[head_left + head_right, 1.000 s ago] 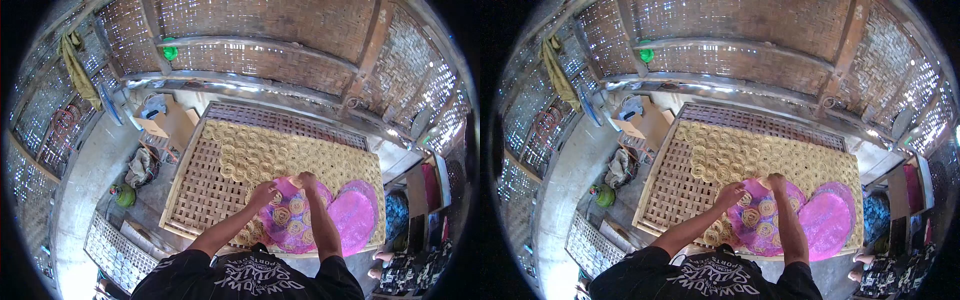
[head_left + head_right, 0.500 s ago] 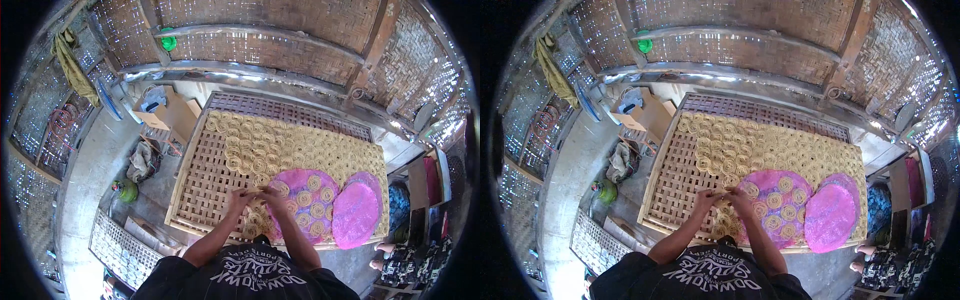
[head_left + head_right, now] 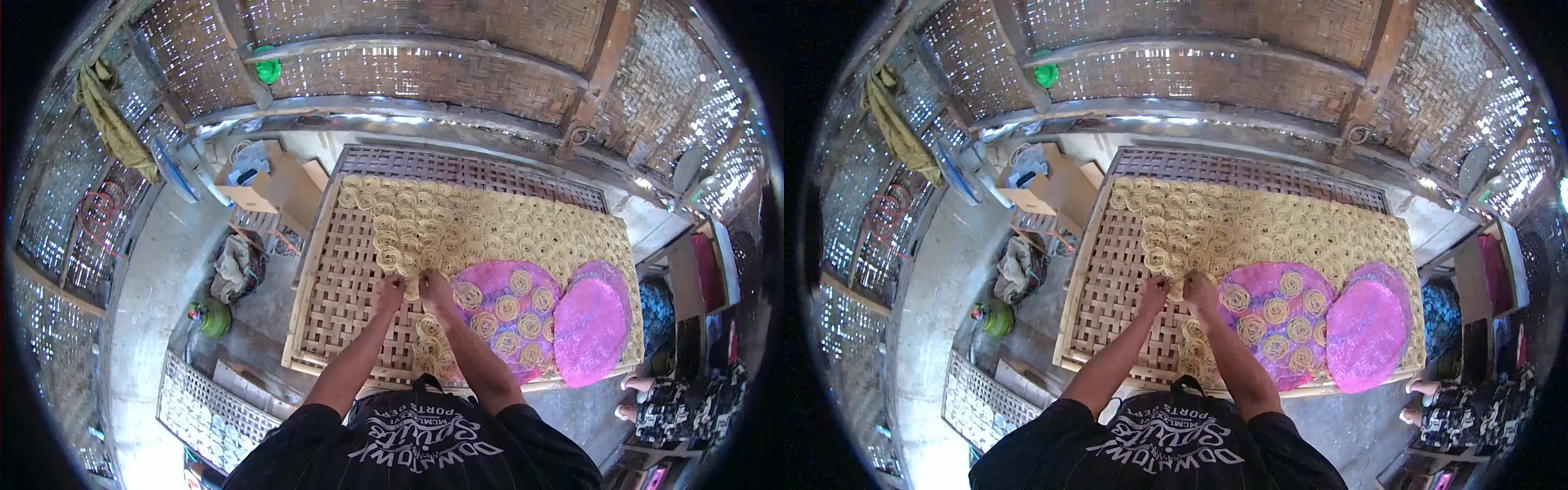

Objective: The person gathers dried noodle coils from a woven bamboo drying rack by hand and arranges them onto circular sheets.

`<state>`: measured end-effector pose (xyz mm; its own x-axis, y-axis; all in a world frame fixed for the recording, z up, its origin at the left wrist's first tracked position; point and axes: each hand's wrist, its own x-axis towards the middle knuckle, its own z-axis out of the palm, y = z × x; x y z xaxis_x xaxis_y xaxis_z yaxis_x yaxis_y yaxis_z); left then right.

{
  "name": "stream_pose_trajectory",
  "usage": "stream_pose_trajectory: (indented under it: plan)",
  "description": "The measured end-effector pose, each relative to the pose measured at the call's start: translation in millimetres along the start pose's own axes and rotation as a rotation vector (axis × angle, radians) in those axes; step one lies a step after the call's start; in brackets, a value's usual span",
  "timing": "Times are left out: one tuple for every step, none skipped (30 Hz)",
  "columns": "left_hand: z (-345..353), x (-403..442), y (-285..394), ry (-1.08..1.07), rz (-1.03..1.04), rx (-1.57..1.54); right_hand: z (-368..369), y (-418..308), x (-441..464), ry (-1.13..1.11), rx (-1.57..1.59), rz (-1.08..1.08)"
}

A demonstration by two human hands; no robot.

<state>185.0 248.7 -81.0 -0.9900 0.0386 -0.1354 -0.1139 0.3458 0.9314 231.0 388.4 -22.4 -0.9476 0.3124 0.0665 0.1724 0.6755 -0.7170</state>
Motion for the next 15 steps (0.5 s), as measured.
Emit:
stream_pose_trajectory:
  plan:
    - [1.7, 9.0, -0.2, 0.031, 0.124, 0.084, -1.2, -5.5, 6.3, 0.006, -0.065, 0.016]
    - [9.9, 23.4, -21.0, 0.063, 0.246, 0.167, -1.4, -9.6, 10.1, 0.039, -0.136, -0.031]
    - [3.3, 22.3, -1.9, 0.095, 0.368, 0.250, 0.7, -10.9, 12.2, 0.070, -0.207, -0.074]
    - [-7.2, 15.3, 12.5, 0.029, 0.348, 0.336, 3.7, -10.5, 9.6, 0.095, -0.280, -0.111]
    - [-10.9, 13.9, 23.9, 0.014, 0.326, 0.395, 5.3, -8.7, 5.5, 0.090, -0.308, -0.092]
    - [-11.4, 13.9, 30.4, -0.003, 0.305, 0.453, 5.2, -7.0, 4.4, 0.086, -0.336, -0.072]
    - [-13.9, 10.9, 36.4, -0.017, 0.290, 0.514, 4.9, -6.2, 3.9, 0.085, -0.361, -0.052]
    - [-18.2, 6.4, 41.6, -0.013, 0.311, 0.508, -5.7, -16.8, -3.0, 0.111, -0.374, -0.027]
    - [-19.9, 5.8, 41.9, 0.017, 0.338, 0.474, -8.2, -13.4, -7.6, 0.180, -0.376, -0.054]
    - [-22.6, 2.3, 42.2, 0.049, 0.363, 0.437, -13.6, -6.9, -16.3, 0.246, -0.380, -0.085]
    - [-25.1, -0.5, 40.1, 0.084, 0.384, 0.398, -20.8, -0.4, -24.9, 0.310, -0.385, -0.120]
    - [-29.9, 0.7, 34.8, 0.009, 0.391, 0.361, -29.2, 8.4, -35.8, 0.333, -0.443, -0.128]
    - [-31.4, 0.8, 30.5, -0.008, 0.387, 0.350, -40.4, 18.1, -45.2, 0.356, -0.502, -0.141]
    - [-36.4, -5.3, 35.5, -0.025, 0.381, 0.338, -48.4, 23.9, -52.7, 0.377, -0.560, -0.154]
    - [-38.3, -11.6, 40.4, -0.043, 0.375, 0.327, -53.0, 27.7, -57.7, 0.319, -0.591, -0.122]
